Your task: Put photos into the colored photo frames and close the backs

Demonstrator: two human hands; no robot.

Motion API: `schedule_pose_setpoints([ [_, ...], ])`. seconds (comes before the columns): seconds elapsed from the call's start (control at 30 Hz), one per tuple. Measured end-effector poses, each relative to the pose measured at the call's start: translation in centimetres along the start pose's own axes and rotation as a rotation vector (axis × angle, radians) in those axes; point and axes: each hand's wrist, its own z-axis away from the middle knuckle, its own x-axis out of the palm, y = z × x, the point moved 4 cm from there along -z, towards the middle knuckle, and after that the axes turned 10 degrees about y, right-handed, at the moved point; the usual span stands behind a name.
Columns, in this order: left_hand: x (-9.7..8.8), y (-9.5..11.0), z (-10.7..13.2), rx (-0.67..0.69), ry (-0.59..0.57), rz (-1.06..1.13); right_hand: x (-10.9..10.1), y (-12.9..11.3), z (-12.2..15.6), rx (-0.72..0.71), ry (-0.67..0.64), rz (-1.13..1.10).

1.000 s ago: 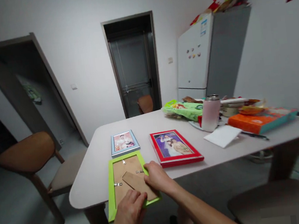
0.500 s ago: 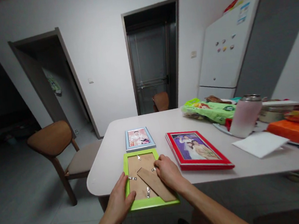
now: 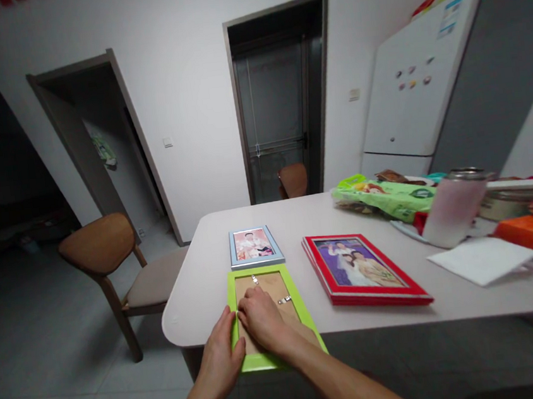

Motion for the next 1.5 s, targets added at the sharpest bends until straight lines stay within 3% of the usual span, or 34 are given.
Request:
schedule_pose_setpoints([
  [0.23,0.0,0.3,0.0,-0.020,0.020,-0.026,0.3,0.0,-0.7,0.065,0.014,-0.002],
  [0.37,-0.1,0.5,0.1,-0.035,0.017,-0.054,-1.6,0.5,-0.6,0.021,-0.026,-0.064],
  [0.53,-0.1,0.5,0.1,-0.057,0.021,-0.046,-5.0,1.8,2.1,-0.028,-0.250,-0.284],
  [0.67,0.0,0.4,0.1,-0.065,0.039,-0.032,-5.8,1.9,3.7,-0.035,-0.345,-0.312],
  [0.93,0.0,0.4,0.2,-0.043,0.024,-0.064,-4.4,1.7,3.1,-0.037,-0.164,-0.289],
  [1.1,0.0,0.3,0.2,-0.039,0.021,-0.056,-2.7,4.5,-0.7,0.149,0.023,-0.022],
  [1.27,-0.1,0.3,0.1,-0.033,0.007,-0.060,-0.1,5.8,-3.7,0.229,0.051,0.120],
  [1.5,0.0,0.5,0.1,-0.037,0.007,-0.055,0.8,5.5,-3.8,0.221,0.036,0.155],
])
